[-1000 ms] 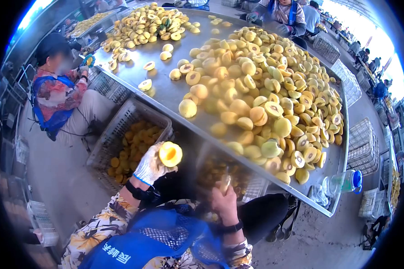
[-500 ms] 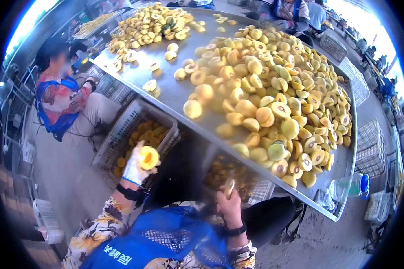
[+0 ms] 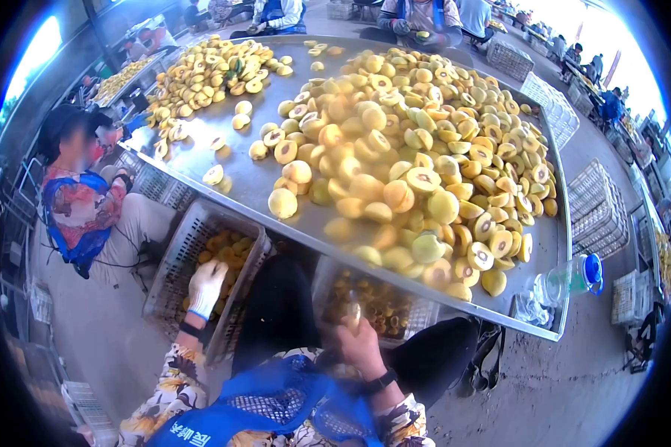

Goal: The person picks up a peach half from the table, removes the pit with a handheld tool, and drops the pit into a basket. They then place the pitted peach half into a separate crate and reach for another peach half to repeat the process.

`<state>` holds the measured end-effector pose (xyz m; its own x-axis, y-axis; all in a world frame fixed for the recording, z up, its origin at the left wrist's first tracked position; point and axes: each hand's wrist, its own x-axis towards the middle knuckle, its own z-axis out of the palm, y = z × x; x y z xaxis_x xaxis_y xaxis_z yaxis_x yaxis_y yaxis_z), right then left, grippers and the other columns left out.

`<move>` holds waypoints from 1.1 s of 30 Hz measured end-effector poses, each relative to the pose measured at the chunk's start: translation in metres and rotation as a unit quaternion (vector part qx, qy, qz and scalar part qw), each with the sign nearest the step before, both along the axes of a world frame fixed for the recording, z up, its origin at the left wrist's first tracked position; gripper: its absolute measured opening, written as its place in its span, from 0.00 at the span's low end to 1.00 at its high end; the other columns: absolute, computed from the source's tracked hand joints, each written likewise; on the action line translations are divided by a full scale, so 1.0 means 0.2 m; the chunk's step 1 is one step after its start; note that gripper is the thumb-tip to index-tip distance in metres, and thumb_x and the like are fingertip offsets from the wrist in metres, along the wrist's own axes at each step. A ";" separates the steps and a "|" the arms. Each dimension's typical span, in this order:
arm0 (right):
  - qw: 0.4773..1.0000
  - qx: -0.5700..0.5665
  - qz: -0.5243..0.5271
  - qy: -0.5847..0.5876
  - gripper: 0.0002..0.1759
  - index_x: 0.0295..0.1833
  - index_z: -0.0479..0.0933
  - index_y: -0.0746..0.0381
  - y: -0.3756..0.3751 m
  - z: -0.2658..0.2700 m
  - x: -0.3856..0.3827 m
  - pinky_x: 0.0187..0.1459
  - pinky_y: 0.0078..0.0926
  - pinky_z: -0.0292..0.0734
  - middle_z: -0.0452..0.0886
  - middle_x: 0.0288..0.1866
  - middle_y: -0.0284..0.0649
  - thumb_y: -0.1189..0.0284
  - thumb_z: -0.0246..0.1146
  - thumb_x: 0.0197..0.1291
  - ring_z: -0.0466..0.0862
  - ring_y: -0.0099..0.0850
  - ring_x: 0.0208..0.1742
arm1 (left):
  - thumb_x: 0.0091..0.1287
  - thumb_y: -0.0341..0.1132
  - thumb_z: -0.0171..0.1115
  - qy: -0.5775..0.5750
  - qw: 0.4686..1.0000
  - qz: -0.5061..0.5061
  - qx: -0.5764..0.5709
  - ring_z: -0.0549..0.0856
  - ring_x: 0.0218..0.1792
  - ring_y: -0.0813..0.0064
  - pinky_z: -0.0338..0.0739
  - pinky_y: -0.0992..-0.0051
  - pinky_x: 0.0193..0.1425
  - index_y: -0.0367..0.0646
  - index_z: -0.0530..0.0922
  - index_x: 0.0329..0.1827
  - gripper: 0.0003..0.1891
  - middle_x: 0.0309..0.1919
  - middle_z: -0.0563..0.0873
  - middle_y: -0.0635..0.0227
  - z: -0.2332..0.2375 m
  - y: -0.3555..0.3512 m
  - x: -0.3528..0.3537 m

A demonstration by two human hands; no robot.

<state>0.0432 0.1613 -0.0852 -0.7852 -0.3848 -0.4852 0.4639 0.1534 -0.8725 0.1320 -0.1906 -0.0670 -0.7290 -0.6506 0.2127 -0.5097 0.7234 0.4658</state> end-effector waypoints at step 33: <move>0.932 0.194 -0.056 0.300 0.25 0.59 0.67 0.63 -0.13 0.47 -0.11 0.39 0.38 0.77 0.81 0.37 0.53 0.67 0.64 0.57 0.82 0.50 0.39 | 0.74 0.46 0.45 0.121 0.742 -0.212 0.624 0.79 0.47 0.80 0.72 0.78 0.54 0.38 0.75 0.54 0.21 0.46 0.81 0.69 0.24 0.95 -0.55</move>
<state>0.0202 0.1352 0.0085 -0.9849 -0.1702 -0.0308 -0.0577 0.4910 -0.8692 0.0225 -0.0006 -0.0184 -0.9630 -0.1748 -0.2050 -0.1516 -0.2776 0.9487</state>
